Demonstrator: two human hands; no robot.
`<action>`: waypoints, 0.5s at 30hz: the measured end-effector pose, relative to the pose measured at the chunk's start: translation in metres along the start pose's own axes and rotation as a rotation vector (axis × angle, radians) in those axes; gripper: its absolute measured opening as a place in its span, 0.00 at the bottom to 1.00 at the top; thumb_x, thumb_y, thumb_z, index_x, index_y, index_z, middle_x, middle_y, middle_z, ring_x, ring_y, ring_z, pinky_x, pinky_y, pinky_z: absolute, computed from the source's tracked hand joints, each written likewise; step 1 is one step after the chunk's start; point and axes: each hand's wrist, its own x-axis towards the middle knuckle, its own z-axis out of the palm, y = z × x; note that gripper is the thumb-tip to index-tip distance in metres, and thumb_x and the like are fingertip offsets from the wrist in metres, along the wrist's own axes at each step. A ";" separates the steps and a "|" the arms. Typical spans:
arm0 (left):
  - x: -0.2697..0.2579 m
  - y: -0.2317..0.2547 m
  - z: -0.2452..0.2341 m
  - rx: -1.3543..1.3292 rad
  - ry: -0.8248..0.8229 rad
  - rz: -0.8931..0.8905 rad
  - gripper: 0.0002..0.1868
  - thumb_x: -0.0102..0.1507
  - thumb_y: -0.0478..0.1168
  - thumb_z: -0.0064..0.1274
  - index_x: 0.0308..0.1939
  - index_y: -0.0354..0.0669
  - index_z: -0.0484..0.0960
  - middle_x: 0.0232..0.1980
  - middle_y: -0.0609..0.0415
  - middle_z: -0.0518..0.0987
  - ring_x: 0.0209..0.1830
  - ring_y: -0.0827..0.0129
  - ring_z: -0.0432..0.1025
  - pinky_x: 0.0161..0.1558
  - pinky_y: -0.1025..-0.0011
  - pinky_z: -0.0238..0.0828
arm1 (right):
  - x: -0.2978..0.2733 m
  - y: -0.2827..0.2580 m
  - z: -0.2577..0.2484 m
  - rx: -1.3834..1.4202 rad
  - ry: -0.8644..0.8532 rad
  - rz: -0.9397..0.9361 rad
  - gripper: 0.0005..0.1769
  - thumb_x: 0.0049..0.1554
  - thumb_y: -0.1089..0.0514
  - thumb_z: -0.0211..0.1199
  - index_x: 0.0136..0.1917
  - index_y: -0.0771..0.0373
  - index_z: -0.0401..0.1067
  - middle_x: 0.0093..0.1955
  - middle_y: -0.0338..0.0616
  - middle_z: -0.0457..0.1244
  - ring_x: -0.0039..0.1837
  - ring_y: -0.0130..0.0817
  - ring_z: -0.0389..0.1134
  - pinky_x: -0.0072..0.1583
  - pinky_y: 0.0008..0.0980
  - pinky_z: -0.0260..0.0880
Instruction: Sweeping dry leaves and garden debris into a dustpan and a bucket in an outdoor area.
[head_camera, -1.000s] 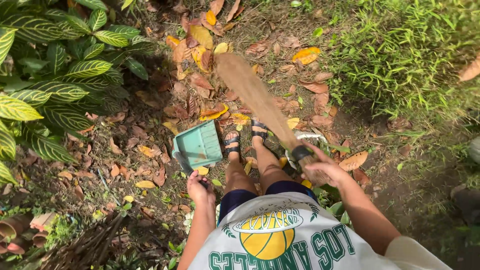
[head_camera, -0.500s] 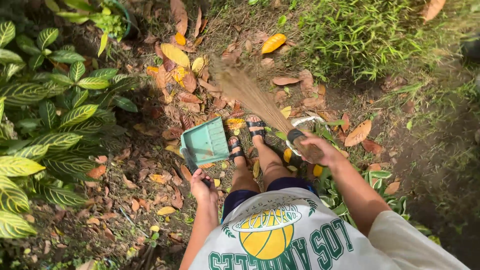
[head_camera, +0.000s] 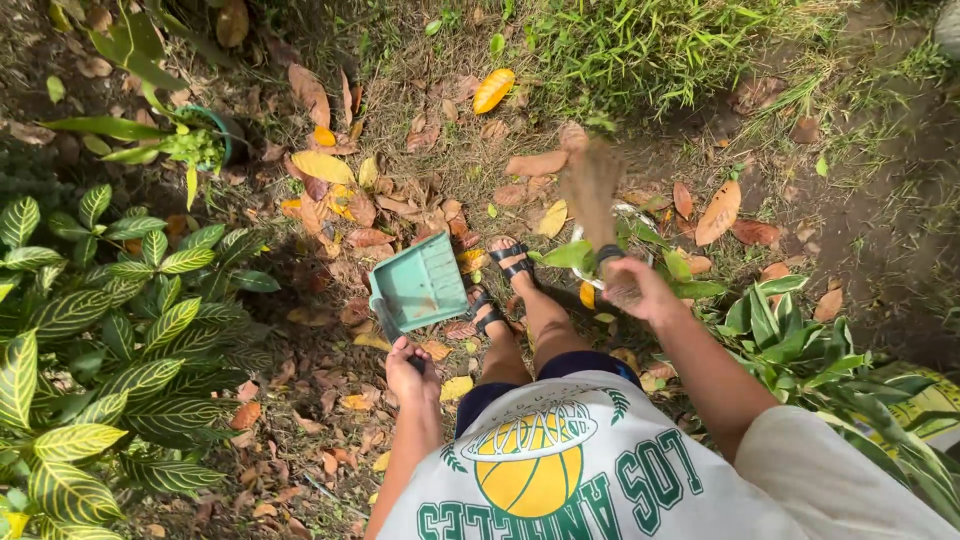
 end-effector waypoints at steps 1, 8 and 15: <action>0.002 0.002 0.004 0.004 -0.006 0.006 0.16 0.61 0.27 0.41 0.53 0.39 0.70 0.34 0.53 0.70 0.30 0.70 0.65 0.33 0.73 0.66 | -0.008 0.003 0.019 0.008 -0.005 -0.004 0.36 0.57 0.56 0.65 0.76 0.62 0.58 0.49 0.44 0.65 0.45 0.41 0.70 0.45 0.44 0.77; 0.002 0.006 0.025 0.042 0.020 -0.011 0.14 0.63 0.27 0.41 0.52 0.41 0.72 0.34 0.55 0.70 0.31 0.71 0.64 0.34 0.73 0.66 | -0.077 0.002 0.028 -0.194 -0.364 0.209 0.43 0.53 0.56 0.61 0.80 0.50 0.55 0.46 0.50 0.66 0.39 0.39 0.69 0.37 0.36 0.74; 0.004 0.004 0.015 0.043 -0.034 0.011 0.14 0.62 0.27 0.42 0.51 0.41 0.72 0.33 0.57 0.70 0.30 0.73 0.65 0.32 0.74 0.64 | -0.069 -0.051 0.070 -0.291 -0.133 -0.120 0.45 0.53 0.60 0.59 0.83 0.54 0.54 0.54 0.48 0.63 0.42 0.35 0.69 0.38 0.36 0.75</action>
